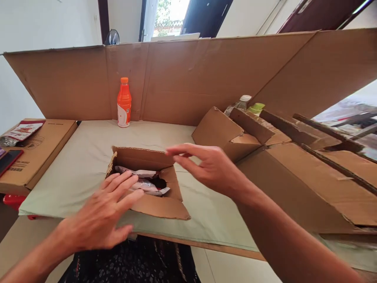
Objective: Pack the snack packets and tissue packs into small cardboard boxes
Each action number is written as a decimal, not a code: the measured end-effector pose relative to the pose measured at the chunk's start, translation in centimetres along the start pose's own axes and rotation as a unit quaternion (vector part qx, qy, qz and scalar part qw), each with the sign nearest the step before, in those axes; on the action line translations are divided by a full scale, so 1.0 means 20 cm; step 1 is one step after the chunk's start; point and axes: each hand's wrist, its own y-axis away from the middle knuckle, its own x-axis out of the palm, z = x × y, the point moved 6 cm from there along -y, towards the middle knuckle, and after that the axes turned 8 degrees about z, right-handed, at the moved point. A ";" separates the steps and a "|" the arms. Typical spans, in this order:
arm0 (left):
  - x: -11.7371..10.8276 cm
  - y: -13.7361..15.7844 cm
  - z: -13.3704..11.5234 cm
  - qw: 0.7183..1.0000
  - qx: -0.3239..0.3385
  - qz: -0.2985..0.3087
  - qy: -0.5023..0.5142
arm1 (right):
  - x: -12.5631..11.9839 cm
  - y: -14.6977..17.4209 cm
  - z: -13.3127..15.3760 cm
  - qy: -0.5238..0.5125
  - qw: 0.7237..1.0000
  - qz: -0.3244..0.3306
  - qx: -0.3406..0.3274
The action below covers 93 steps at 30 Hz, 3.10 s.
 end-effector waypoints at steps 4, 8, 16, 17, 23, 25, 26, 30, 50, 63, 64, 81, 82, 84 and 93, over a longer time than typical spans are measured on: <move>-0.03 0.20 0.12 0.979 -0.092 -0.176 0.046 | -0.07 0.15 -0.08 0.036 0.992 -0.121 -0.001; 0.13 0.24 0.26 0.954 -0.174 -0.202 0.137 | 0.07 0.06 -0.20 0.009 0.995 -0.096 0.013; 0.18 0.12 0.32 0.925 -0.190 -0.237 0.230 | 0.15 -0.06 -0.26 -0.063 0.995 -0.051 0.060; 0.17 0.12 0.34 0.917 -0.212 -0.246 0.231 | 0.15 -0.03 -0.24 -0.082 0.995 -0.030 0.040; 0.18 0.05 0.38 0.913 -0.251 -0.286 0.146 | 0.22 0.22 -0.16 -0.125 0.989 0.039 -0.065; 0.20 0.02 0.38 0.930 -0.216 -0.260 0.141 | 0.27 0.30 -0.16 -0.091 0.993 0.026 -0.069; 0.21 0.01 0.38 0.938 -0.197 -0.246 0.142 | 0.30 0.33 -0.16 -0.074 0.994 0.020 -0.073; 0.23 0.03 0.39 0.963 -0.124 -0.186 0.152 | 0.39 0.39 -0.16 -0.048 0.995 0.001 -0.091; 0.20 0.28 0.52 0.976 -0.114 -0.172 -0.065 | 0.46 0.01 -0.21 -0.081 0.987 0.075 -0.120; 0.33 -0.67 0.22 0.987 0.094 -0.037 0.128 | 0.10 0.91 -0.28 0.163 0.970 -0.164 0.072; 0.37 -0.81 0.17 0.980 0.108 -0.013 0.168 | 0.07 1.00 -0.28 0.191 0.958 -0.191 0.097; 1.14 -1.57 -0.29 0.966 0.022 0.084 0.245 | 0.00 1.08 -0.55 0.258 0.868 -0.345 0.247; 1.15 -1.53 -0.30 0.967 0.037 0.101 0.233 | 0.01 1.10 -0.54 0.240 0.869 -0.357 0.243; 1.15 -1.43 -0.31 0.968 0.068 0.126 0.204 | 0.08 1.16 -0.50 0.210 0.872 -0.372 0.241; 1.09 -0.77 -0.41 0.979 0.104 0.133 0.113 | 0.70 1.28 -0.43 0.272 0.926 -0.181 0.189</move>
